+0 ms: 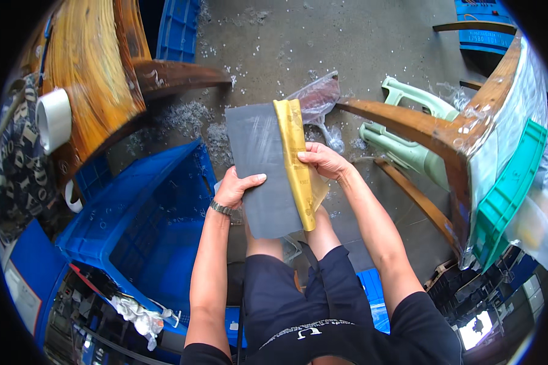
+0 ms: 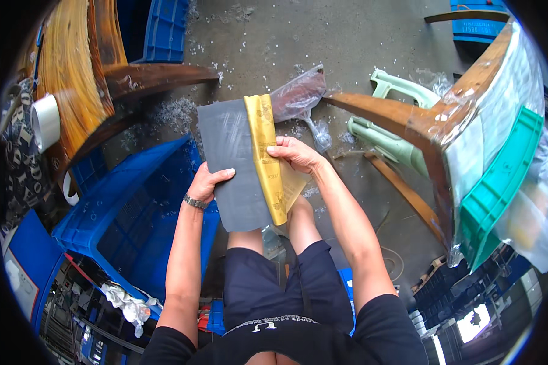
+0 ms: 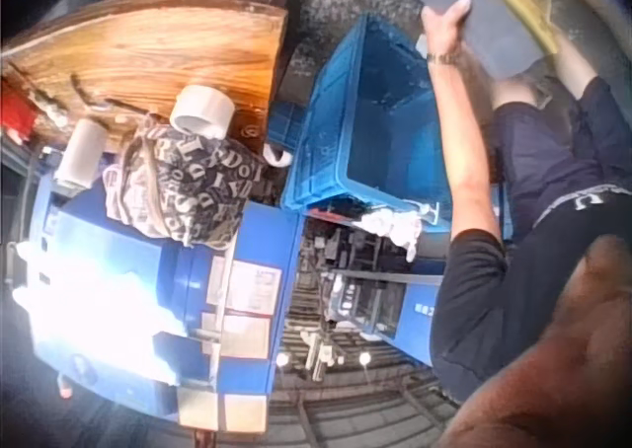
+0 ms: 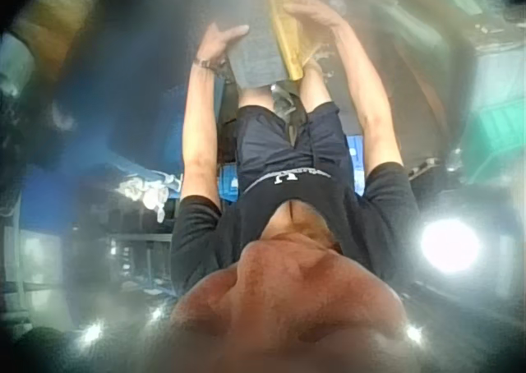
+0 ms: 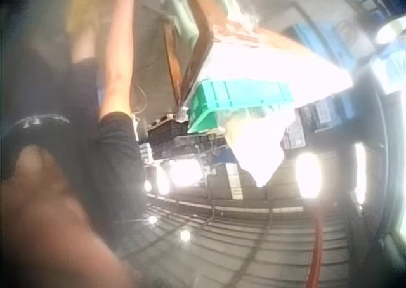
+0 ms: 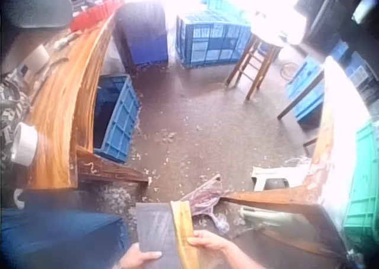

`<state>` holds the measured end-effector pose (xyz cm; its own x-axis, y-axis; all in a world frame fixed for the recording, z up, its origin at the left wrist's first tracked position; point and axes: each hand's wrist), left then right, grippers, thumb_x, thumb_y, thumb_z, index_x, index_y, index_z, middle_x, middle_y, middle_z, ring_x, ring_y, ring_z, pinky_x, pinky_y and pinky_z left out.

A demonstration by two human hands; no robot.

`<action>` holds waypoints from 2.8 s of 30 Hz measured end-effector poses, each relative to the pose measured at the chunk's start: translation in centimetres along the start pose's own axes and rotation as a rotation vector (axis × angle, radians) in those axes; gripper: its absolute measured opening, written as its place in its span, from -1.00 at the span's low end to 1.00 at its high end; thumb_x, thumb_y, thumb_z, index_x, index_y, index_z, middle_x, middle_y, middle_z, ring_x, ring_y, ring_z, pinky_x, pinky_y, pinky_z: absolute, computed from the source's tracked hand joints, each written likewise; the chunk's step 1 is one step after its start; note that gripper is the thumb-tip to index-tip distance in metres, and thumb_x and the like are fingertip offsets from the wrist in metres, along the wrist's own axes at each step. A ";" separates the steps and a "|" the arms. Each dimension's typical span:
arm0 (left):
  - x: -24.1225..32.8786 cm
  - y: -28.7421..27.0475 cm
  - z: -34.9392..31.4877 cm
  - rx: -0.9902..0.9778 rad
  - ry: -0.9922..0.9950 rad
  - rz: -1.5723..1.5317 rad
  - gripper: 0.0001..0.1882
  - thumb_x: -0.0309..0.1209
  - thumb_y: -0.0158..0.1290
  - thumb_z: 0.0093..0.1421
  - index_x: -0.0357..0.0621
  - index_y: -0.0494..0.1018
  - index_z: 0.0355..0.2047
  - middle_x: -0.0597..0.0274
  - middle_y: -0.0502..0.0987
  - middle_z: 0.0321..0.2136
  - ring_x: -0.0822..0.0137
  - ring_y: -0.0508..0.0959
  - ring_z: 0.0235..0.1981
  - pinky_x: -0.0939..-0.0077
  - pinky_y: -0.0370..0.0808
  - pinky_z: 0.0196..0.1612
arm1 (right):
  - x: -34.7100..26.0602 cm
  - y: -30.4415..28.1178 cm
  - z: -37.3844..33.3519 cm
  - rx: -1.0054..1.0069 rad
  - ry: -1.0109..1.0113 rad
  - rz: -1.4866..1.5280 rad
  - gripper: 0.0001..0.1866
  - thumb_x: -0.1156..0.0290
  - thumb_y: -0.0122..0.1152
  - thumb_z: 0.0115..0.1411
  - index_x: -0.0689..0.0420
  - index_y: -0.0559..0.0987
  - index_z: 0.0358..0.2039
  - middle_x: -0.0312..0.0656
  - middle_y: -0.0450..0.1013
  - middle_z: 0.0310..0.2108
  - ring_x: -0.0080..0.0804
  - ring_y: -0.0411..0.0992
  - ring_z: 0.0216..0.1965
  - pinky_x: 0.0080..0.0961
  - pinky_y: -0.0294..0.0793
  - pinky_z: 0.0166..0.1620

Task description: Sweep debris off the floor using a broom and dustpan.

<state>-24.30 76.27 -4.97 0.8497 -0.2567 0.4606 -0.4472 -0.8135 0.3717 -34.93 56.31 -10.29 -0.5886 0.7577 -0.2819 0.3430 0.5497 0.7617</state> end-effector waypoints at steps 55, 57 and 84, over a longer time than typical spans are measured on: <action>-8.3 -4.4 -33.7 1.546 0.297 1.436 -0.21 -0.31 0.16 -0.29 -0.15 0.03 -0.03 -0.17 -0.04 -0.04 -0.04 0.00 -0.02 0.13 -0.08 -0.01 | 16.1 -5.9 -9.0 0.730 0.254 -0.378 -0.77 0.30 -0.12 0.05 0.14 0.36 -0.33 -0.21 0.35 -0.55 -0.52 0.34 -0.58 -0.63 0.38 -0.51; -9.3 -6.5 -35.0 1.570 0.133 1.409 -0.12 -0.26 0.19 -0.33 -0.12 -0.02 0.00 -0.17 -0.08 -0.02 -0.05 -0.05 0.02 0.13 -0.09 0.00 | 16.0 -2.6 -6.5 0.669 0.242 -0.394 -0.78 0.30 -0.12 0.05 0.14 0.37 -0.33 -0.21 0.35 -0.54 -0.51 0.34 -0.58 -0.64 0.37 -0.50; -21.4 -19.5 -40.5 1.338 0.437 1.270 -0.59 -0.56 -0.10 -0.17 0.10 0.31 -0.24 0.17 0.27 -0.22 0.11 0.27 -0.16 0.34 0.33 -0.25 | 24.3 49.6 15.9 0.095 -1.115 -1.906 -0.29 0.08 0.18 -0.27 0.42 0.24 -0.25 0.16 0.14 -0.17 0.01 0.08 -0.08 -0.30 0.03 -0.02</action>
<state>-45.07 118.76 10.63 0.0202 -0.9893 0.1443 -0.0015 -0.1444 -0.9895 -20.56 107.57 11.35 0.3534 -0.7278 -0.5877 0.0813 0.6498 -0.7558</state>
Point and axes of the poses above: each hand's wrist, its own z-axis towards the middle knuckle, its own y-axis out of the palm, x = y × z
